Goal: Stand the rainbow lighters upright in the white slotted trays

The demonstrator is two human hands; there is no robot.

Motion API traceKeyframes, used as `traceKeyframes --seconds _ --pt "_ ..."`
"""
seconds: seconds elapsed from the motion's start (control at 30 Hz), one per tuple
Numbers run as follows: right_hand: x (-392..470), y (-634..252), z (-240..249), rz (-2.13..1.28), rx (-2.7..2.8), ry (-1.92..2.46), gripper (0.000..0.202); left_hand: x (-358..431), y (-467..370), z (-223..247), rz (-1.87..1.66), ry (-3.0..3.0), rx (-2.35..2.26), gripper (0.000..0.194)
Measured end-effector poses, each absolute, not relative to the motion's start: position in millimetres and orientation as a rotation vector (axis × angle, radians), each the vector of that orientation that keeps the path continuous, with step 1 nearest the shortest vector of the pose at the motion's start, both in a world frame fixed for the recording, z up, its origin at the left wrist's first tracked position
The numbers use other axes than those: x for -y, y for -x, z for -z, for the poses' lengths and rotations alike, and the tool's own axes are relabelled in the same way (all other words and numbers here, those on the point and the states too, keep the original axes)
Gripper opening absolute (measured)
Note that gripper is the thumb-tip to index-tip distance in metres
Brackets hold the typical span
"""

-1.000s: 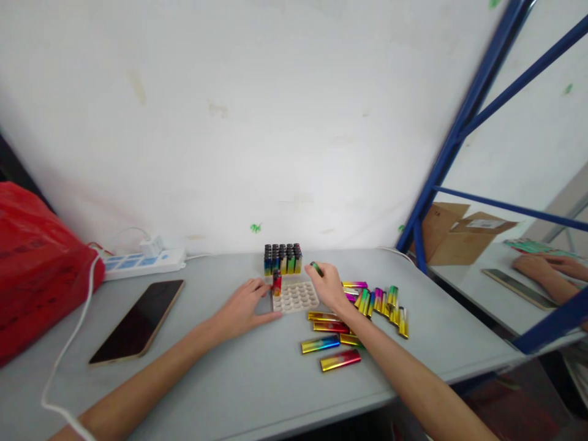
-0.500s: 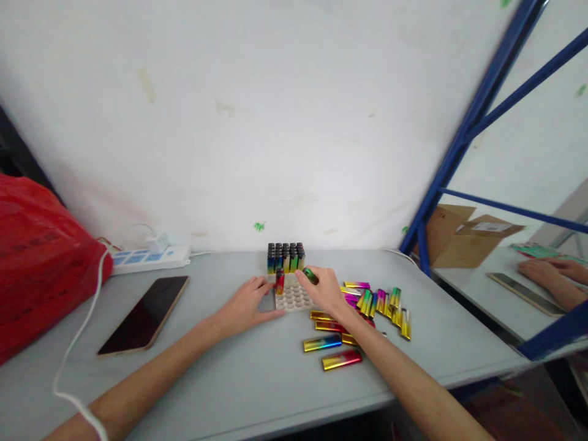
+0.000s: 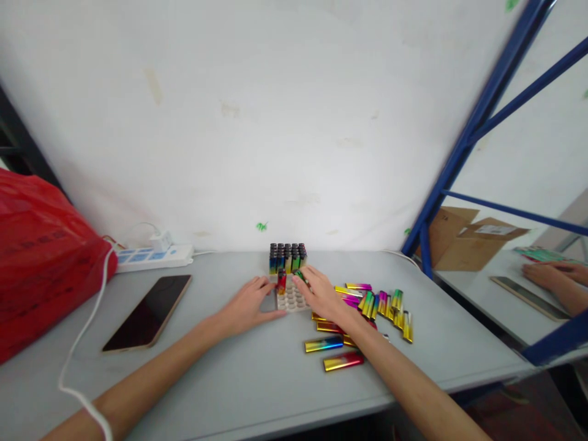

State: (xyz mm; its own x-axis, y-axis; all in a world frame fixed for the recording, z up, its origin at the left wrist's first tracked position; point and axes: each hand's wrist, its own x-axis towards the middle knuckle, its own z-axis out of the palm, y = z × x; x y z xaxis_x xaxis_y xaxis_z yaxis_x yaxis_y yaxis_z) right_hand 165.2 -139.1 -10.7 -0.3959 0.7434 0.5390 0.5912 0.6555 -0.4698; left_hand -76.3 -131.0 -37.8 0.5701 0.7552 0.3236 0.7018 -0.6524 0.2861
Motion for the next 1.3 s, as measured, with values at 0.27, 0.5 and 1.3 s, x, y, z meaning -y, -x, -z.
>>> traceKeyframes --seconds 0.27,0.5,1.3 --pt "140.9 -162.9 12.3 -0.295 2.256 1.021 0.039 132.1 76.3 38.7 -0.700 -2.655 -1.211 0.056" --pt "129.9 -161.4 23.2 -0.248 2.410 1.009 0.025 129.7 77.4 41.7 -0.672 -2.673 -1.227 0.054" --pt "102.9 -348.1 -8.3 -0.255 2.220 1.794 0.025 126.7 79.9 40.6 -0.702 -2.634 -1.221 0.056"
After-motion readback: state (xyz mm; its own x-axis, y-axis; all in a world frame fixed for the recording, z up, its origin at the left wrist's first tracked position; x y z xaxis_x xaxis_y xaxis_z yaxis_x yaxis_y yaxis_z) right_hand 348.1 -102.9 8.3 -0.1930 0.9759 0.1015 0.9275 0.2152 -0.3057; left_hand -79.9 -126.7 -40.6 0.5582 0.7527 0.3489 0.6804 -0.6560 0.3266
